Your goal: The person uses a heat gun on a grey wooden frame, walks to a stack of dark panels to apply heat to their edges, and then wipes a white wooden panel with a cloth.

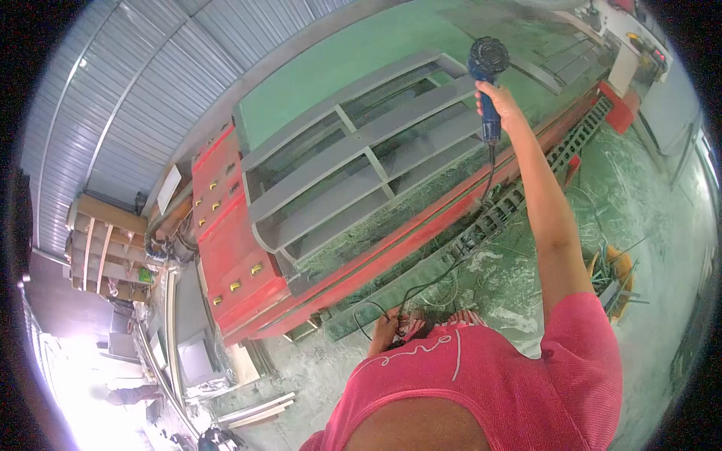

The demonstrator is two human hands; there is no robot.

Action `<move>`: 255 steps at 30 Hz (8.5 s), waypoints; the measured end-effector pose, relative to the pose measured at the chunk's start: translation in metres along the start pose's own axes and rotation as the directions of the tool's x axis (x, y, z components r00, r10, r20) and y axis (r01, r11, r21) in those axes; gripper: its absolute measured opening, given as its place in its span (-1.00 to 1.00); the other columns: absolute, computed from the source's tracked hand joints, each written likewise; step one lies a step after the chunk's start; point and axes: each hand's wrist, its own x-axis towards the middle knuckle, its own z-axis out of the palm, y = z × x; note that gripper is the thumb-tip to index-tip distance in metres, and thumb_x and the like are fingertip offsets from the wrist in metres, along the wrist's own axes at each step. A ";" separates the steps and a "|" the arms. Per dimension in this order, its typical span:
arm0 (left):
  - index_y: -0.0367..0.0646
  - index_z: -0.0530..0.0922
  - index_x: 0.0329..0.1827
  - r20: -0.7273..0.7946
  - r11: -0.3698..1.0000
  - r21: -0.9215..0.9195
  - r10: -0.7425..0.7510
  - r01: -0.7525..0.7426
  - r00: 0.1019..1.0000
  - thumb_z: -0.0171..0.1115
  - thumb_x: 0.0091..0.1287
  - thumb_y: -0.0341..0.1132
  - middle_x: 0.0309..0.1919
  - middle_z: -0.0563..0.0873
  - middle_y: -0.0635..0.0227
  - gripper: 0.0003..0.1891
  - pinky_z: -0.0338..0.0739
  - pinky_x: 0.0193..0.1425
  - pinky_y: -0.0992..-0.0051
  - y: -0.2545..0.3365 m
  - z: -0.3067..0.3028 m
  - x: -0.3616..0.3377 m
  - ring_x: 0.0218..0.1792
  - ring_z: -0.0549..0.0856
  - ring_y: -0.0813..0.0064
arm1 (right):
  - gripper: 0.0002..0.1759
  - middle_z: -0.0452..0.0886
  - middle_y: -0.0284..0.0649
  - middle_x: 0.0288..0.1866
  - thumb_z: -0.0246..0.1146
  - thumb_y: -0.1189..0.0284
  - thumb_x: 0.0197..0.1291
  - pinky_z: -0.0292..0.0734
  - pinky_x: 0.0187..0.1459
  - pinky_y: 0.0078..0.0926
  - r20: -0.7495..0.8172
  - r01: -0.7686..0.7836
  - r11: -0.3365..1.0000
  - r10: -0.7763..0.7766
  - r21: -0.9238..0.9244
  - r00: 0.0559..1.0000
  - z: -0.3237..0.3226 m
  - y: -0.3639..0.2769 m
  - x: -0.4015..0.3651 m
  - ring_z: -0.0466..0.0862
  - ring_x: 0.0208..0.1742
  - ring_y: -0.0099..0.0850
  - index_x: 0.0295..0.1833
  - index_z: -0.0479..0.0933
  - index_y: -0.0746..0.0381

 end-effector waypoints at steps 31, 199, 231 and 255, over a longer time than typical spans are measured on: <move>-0.22 0.45 0.04 -0.126 0.994 -0.106 -0.014 0.001 0.992 -0.18 0.21 -0.41 -0.26 0.68 0.35 -0.64 0.44 -0.43 0.61 0.006 0.025 -0.002 -0.35 0.63 0.61 | -0.62 0.49 -0.29 -0.49 0.36 0.22 -0.07 0.46 -0.54 -0.57 -0.040 -0.090 0.995 0.092 0.048 0.995 -0.041 0.015 0.032 0.50 -0.57 -0.53 -0.28 0.43 0.26; -0.31 0.48 -0.30 0.215 0.988 -0.155 0.054 -0.021 0.975 -0.17 0.07 -0.47 -0.56 0.53 0.39 -0.76 0.32 -0.45 0.60 0.031 0.030 0.028 -0.54 0.46 0.60 | -0.66 0.47 -0.33 -0.43 0.31 0.27 -0.03 0.45 -0.54 -0.55 -0.094 -0.041 0.999 0.044 0.032 0.995 -0.009 0.006 -0.060 0.49 -0.56 -0.54 -0.22 0.39 0.19; -0.28 0.45 -0.08 0.206 0.999 -0.050 0.011 -0.001 0.978 -0.10 0.11 -0.40 -0.39 0.57 0.37 -0.68 0.47 -0.23 0.53 0.018 -0.027 0.002 -0.36 0.55 0.53 | -0.65 0.49 -0.32 -0.44 0.32 0.23 -0.04 0.47 -0.51 -0.57 0.088 -0.169 0.981 0.161 0.093 0.983 0.104 0.050 -0.217 0.52 -0.51 -0.55 -0.28 0.39 0.22; -0.35 0.42 -0.02 0.143 0.998 -0.050 -0.021 0.028 0.990 -0.12 0.14 -0.42 -0.33 0.57 0.30 -0.64 0.48 -0.24 0.52 0.012 -0.091 -0.006 -0.34 0.56 0.51 | -0.74 0.50 -0.34 -0.44 0.26 0.28 0.02 0.43 -0.49 -0.55 0.275 -0.297 0.954 0.276 0.036 0.921 0.187 0.108 -0.251 0.50 -0.49 -0.56 -0.29 0.40 0.20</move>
